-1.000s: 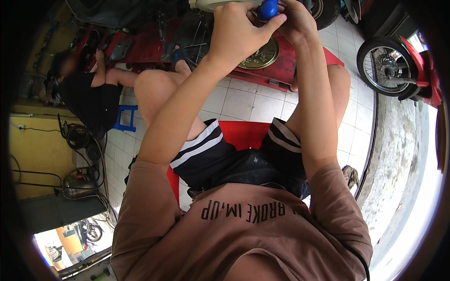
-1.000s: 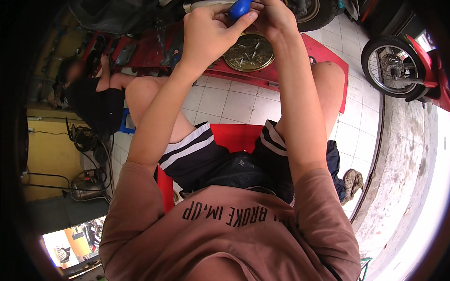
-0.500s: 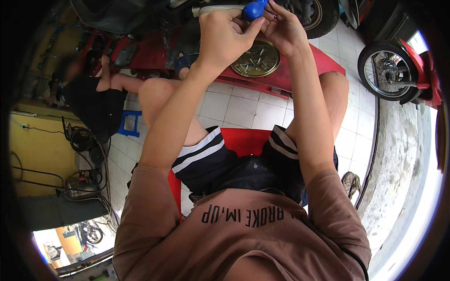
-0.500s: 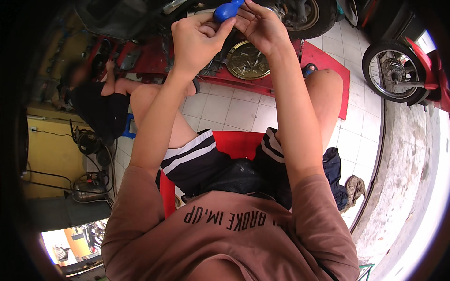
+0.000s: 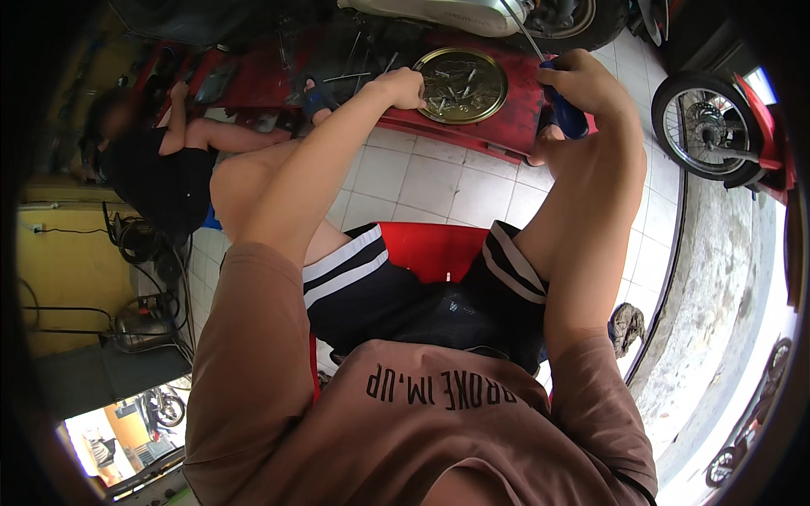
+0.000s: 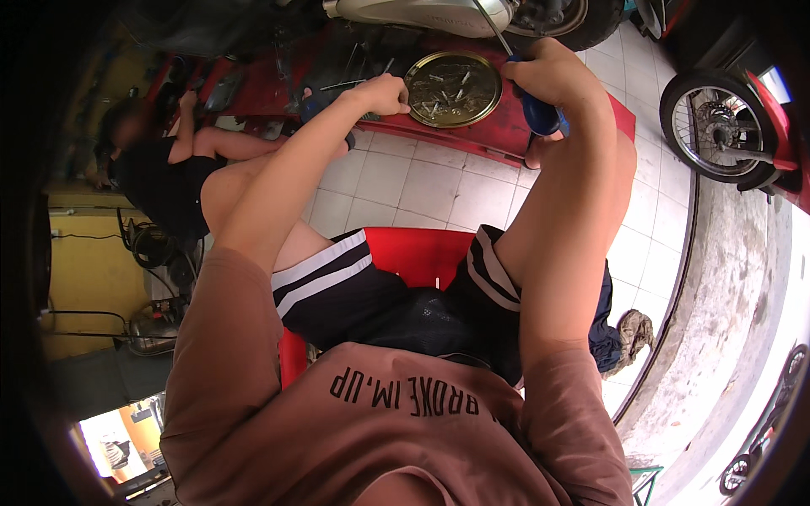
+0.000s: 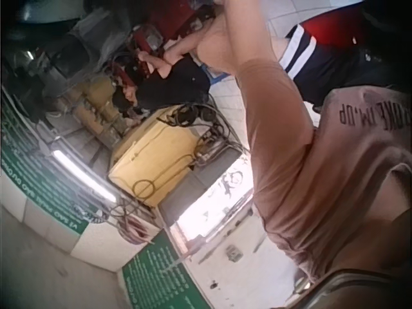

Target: The person uses a screwdriver to loosen and remove screws from the side panel of a white motorcycle. They place the removed screws into a small metal tray on the floor and continue to work on the motorcycle's engine area.

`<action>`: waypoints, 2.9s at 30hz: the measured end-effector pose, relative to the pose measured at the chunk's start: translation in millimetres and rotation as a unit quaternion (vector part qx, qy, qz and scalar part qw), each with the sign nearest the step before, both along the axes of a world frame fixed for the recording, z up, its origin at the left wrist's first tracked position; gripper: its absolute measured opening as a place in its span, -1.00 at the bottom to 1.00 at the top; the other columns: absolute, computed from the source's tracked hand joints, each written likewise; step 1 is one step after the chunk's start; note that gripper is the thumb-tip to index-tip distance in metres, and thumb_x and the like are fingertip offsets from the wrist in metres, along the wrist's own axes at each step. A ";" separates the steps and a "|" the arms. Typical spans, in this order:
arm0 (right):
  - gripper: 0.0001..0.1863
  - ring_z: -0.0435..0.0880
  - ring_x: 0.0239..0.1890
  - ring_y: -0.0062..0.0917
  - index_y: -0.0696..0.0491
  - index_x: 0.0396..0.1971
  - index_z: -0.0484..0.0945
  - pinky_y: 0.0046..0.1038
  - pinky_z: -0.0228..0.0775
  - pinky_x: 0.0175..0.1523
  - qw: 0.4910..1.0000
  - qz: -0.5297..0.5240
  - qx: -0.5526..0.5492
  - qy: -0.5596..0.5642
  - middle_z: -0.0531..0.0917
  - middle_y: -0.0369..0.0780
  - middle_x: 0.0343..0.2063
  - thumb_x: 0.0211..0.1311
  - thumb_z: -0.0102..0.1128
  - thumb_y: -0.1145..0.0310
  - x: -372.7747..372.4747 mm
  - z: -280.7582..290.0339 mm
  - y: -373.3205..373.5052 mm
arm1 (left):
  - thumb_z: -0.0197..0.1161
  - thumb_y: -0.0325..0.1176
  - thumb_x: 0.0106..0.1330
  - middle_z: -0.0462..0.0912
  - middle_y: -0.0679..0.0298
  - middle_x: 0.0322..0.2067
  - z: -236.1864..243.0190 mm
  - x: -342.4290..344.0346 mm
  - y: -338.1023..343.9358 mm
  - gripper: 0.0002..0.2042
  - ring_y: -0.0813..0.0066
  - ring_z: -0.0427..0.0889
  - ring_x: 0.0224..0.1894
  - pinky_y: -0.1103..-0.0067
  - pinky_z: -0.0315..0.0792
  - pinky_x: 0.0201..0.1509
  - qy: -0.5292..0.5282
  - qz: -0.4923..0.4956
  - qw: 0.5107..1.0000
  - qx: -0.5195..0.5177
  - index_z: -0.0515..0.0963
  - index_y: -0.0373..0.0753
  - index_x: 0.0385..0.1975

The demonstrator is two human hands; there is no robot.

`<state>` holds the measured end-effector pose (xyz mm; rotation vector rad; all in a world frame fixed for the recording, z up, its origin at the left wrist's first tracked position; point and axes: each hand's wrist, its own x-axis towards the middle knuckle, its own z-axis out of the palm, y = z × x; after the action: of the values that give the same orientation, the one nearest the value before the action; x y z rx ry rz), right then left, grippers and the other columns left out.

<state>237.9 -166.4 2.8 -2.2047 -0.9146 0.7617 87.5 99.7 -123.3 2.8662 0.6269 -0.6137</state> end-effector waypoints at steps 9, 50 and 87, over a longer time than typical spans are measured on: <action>-0.66 0.67 -0.26 -0.15 0.23 -0.26 0.59 -0.27 0.51 -0.17 0.994 -0.002 -0.069 -0.088 0.64 0.08 -0.38 -0.13 0.17 0.44 -12.0 -14.2 1.4 | 0.25 -0.39 0.16 0.68 0.11 -0.26 -158.3 47.9 23.2 -0.79 0.20 0.65 -0.16 0.42 0.50 -0.05 -0.182 0.181 0.964 -0.067 0.64 -0.12 -0.19; -0.73 0.49 -0.62 -0.68 0.30 -0.27 0.62 -0.58 0.32 -0.47 0.927 0.058 0.334 0.160 0.58 -0.26 -0.64 0.18 0.18 0.37 -58.3 -18.4 42.1 | 0.10 -0.54 0.33 0.67 0.08 -0.35 168.7 -32.8 48.1 -0.83 0.39 0.71 -0.30 0.63 0.61 -0.22 -0.603 0.104 0.751 -0.248 0.53 -0.49 -0.17; -0.67 0.70 -0.33 -0.20 0.29 -0.42 0.63 -0.33 0.53 -0.15 1.000 -0.007 -0.008 -0.008 0.66 0.07 -0.44 -0.12 0.30 0.30 19.8 -38.5 -2.3 | 0.16 -0.42 0.33 0.66 0.25 -0.18 27.6 195.8 -91.1 -0.78 0.52 0.68 -0.33 0.68 0.42 -0.46 -0.590 0.156 0.642 -0.464 0.43 -0.24 -0.06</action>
<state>257.7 -168.7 -35.7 -2.2326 -0.9042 0.7482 283.3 8.6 -95.6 1.5195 0.3316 0.7876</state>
